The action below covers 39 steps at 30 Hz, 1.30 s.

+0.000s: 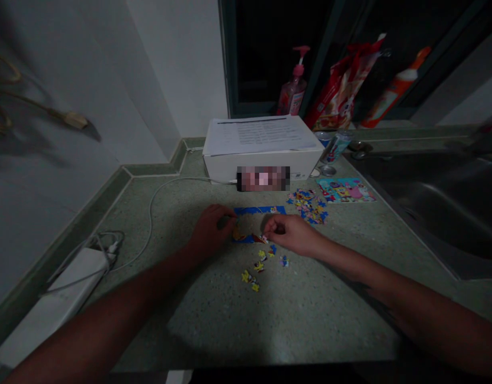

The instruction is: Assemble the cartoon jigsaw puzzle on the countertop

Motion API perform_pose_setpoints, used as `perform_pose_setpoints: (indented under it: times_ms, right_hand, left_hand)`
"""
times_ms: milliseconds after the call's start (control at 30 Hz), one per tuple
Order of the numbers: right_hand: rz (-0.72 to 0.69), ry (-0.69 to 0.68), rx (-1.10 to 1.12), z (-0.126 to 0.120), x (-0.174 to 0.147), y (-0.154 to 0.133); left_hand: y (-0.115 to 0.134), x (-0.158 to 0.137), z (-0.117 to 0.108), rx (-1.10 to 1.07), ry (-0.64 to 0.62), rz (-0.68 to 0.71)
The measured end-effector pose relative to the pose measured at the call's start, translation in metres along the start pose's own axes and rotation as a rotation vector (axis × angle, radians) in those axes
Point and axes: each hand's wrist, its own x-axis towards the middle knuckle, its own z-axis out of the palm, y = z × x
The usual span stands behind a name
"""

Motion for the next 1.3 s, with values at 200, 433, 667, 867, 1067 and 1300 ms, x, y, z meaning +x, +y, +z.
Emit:
perform_pose_setpoints:
  times_ms: [200, 433, 667, 867, 1067, 1300]
  right_hand:
    - [-0.022, 0.021, -0.043, 0.001, -0.001, 0.000]
    - [-0.030, 0.029, -0.078, 0.000, -0.002, -0.004]
    - [-0.137, 0.050, -0.250, -0.003, -0.009, -0.011]
    - [-0.213, 0.090, -0.331, -0.013, -0.012, -0.022]
    - [-0.234, 0.313, -0.275, -0.046, -0.020, -0.036]
    - [-0.133, 0.233, -0.385, -0.033, -0.045, -0.005]
  left_hand:
    - [-0.001, 0.000, 0.000, 0.015, -0.008, 0.002]
    - [-0.002, 0.000, 0.001, 0.031, 0.004, 0.028]
    - [0.002, 0.000, -0.001, 0.037, -0.005, 0.000]
    - [0.000, 0.001, 0.000, 0.001, 0.010, -0.080]
    - [-0.004, 0.004, -0.002, -0.104, 0.053, -0.242]
    - [-0.001, 0.006, -0.005, -0.188, 0.133, -0.299]
